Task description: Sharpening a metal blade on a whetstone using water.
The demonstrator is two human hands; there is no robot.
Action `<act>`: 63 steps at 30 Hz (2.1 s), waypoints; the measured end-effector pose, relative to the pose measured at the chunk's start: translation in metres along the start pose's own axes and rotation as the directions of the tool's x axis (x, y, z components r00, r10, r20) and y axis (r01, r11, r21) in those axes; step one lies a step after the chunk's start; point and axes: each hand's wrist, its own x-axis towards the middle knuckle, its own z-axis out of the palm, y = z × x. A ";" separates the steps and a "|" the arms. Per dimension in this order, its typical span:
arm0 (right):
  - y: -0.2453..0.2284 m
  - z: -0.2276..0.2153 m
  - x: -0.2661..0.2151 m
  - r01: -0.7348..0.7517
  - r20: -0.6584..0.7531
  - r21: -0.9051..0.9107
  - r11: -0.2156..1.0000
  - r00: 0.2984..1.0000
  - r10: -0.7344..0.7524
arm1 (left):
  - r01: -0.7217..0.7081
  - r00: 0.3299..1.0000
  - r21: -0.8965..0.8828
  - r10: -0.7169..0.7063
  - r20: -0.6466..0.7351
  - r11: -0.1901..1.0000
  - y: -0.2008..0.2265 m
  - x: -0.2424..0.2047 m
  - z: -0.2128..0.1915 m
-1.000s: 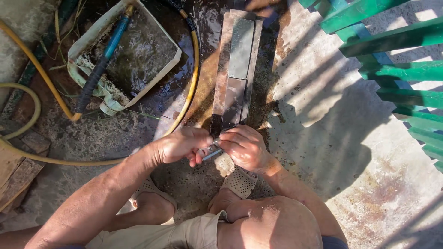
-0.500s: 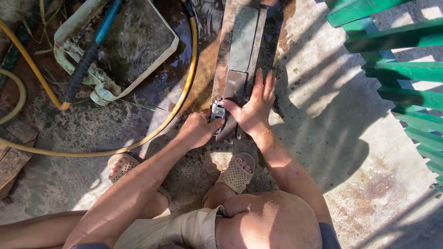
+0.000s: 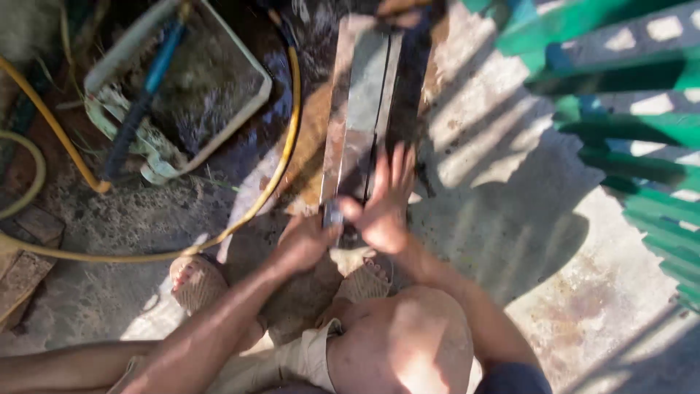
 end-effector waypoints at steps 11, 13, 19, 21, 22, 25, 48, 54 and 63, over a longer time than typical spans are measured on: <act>-0.012 0.011 -0.028 -0.016 -0.012 0.018 1.000 1.000 0.016 | -0.162 0.978 -0.035 0.156 -0.136 0.986 -0.011 0.002 0.003; -0.001 0.017 -0.008 0.010 -0.044 0.040 0.999 0.999 -0.008 | -0.255 0.951 -0.016 0.247 -0.188 0.967 -0.010 0.024 -0.002; -0.010 0.009 0.029 -0.083 -0.022 0.050 0.995 0.996 0.084 | -0.174 0.979 -0.070 0.164 -0.121 0.982 0.011 0.036 -0.020; -0.012 0.004 -0.002 -0.078 0.037 0.016 0.997 0.996 0.078 | -0.042 0.997 -0.077 0.036 -0.068 0.996 0.002 0.010 -0.006; -0.011 0.008 -0.019 -0.012 0.046 0.025 1.000 0.999 0.011 | -0.068 0.998 -0.060 0.067 -0.012 0.996 -0.003 -0.004 -0.002; -0.002 0.019 0.010 0.057 -0.019 0.038 0.998 0.998 -0.056 | -0.250 0.962 -0.026 0.246 -0.120 0.968 0.008 0.015 -0.017; 0.001 0.023 0.004 -0.150 0.007 0.011 0.989 0.989 0.150 | -0.274 0.938 0.044 0.277 -0.209 0.961 0.004 0.028 -0.017; -0.003 0.014 0.017 -0.135 -0.093 0.002 0.991 0.987 0.135 | -0.102 0.982 -0.048 0.093 -0.163 0.994 0.015 0.029 -0.020; 0.001 0.016 0.052 -0.225 -0.035 -0.028 0.974 0.974 0.224 | -0.131 0.975 0.000 0.128 -0.183 0.991 0.036 0.059 -0.035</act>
